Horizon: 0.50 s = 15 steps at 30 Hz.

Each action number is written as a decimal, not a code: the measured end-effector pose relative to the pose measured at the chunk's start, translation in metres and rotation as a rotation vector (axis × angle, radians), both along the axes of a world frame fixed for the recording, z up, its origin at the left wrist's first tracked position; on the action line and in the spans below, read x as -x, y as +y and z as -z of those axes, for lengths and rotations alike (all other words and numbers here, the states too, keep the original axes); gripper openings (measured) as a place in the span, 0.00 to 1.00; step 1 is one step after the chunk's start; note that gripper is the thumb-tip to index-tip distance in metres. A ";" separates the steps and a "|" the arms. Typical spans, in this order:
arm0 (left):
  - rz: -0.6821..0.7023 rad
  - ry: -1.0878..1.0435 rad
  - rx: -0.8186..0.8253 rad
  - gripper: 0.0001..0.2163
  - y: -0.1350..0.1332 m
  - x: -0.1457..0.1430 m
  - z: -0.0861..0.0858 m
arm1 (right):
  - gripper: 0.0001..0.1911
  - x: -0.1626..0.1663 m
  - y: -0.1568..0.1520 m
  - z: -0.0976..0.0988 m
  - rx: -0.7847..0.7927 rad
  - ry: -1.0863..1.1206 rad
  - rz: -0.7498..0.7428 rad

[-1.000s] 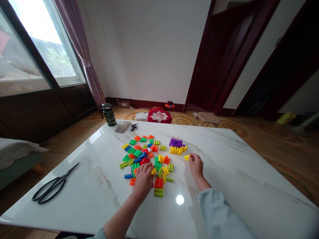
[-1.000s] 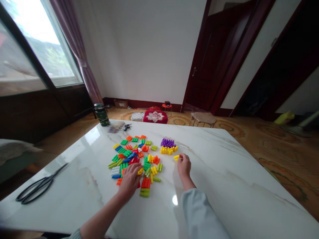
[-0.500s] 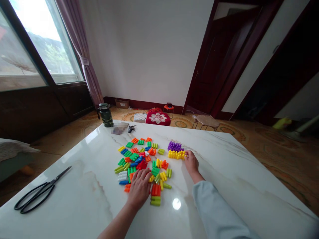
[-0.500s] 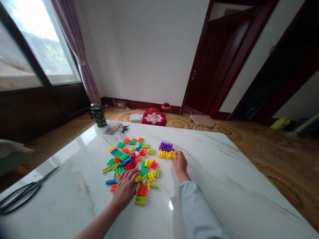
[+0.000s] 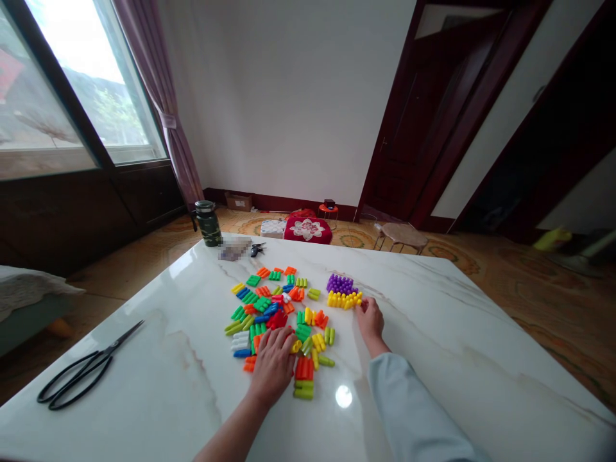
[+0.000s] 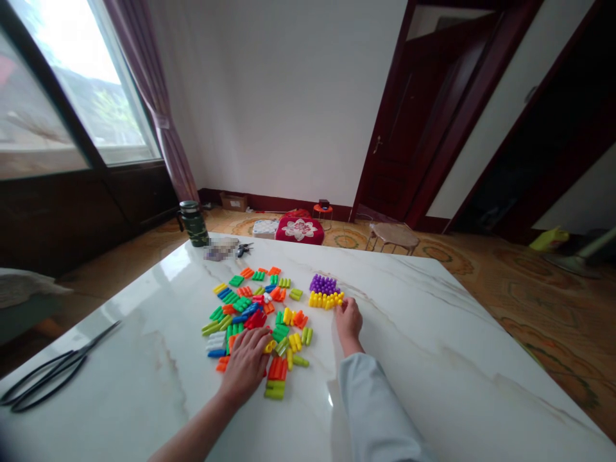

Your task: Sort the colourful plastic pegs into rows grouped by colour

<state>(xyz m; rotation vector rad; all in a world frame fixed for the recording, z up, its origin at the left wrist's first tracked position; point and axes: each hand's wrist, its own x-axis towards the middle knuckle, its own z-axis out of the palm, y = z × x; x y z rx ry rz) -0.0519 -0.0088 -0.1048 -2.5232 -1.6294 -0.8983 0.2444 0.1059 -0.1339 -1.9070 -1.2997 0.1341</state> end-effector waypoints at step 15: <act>-0.007 -0.007 0.035 0.14 -0.001 -0.001 0.000 | 0.12 -0.003 -0.003 0.006 -0.141 0.111 -0.039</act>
